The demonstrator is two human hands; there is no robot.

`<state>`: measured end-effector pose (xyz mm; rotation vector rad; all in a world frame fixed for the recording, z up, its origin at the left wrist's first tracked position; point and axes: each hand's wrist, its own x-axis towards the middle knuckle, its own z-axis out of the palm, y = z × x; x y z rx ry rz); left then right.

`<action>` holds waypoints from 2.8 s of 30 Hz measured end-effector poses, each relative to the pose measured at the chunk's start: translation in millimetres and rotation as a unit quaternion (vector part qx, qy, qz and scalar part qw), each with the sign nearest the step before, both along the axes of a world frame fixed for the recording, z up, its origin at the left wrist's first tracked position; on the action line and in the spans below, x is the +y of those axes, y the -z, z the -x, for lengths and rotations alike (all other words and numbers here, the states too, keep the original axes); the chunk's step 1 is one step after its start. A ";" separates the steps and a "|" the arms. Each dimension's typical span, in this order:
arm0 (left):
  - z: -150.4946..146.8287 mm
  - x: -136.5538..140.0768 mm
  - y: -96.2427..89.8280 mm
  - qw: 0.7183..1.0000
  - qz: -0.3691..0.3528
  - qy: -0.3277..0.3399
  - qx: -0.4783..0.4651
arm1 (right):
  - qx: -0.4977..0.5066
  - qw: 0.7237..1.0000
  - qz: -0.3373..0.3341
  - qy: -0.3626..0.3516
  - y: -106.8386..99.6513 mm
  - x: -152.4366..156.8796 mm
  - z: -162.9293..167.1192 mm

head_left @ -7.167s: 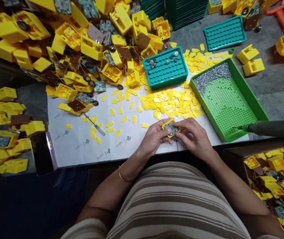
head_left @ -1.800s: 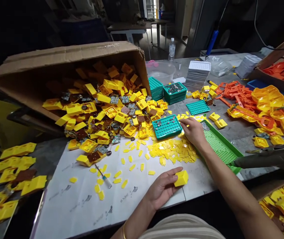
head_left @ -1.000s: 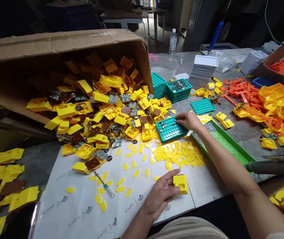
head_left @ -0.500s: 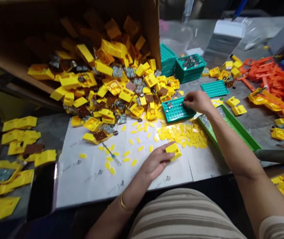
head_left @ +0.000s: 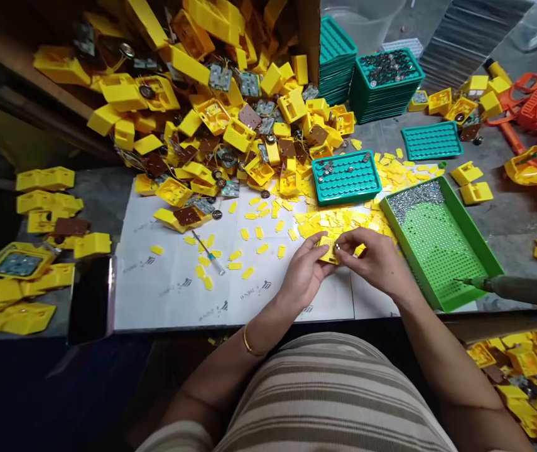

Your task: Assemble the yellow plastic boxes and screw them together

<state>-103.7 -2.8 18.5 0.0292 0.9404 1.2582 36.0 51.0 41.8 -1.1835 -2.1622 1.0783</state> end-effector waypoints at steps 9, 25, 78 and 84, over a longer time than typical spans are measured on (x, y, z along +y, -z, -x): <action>-19.0 -5.9 -2.4 0.988 -0.044 -0.054 0.136 | -0.205 0.960 -0.187 0.021 3.1 -22.3 -1.2; -12.3 -12.7 -3.2 0.983 -0.052 -0.009 0.175 | -0.096 0.992 -0.079 0.008 0.1 -6.8 -5.5; -5.1 -14.7 -2.8 0.991 -0.003 -0.002 0.137 | 0.027 0.995 -0.093 -0.021 23.9 -8.2 -9.9; -0.2 -22.9 5.3 0.961 -0.075 0.064 0.258 | 0.027 0.997 -0.035 -0.056 20.5 -1.5 -13.6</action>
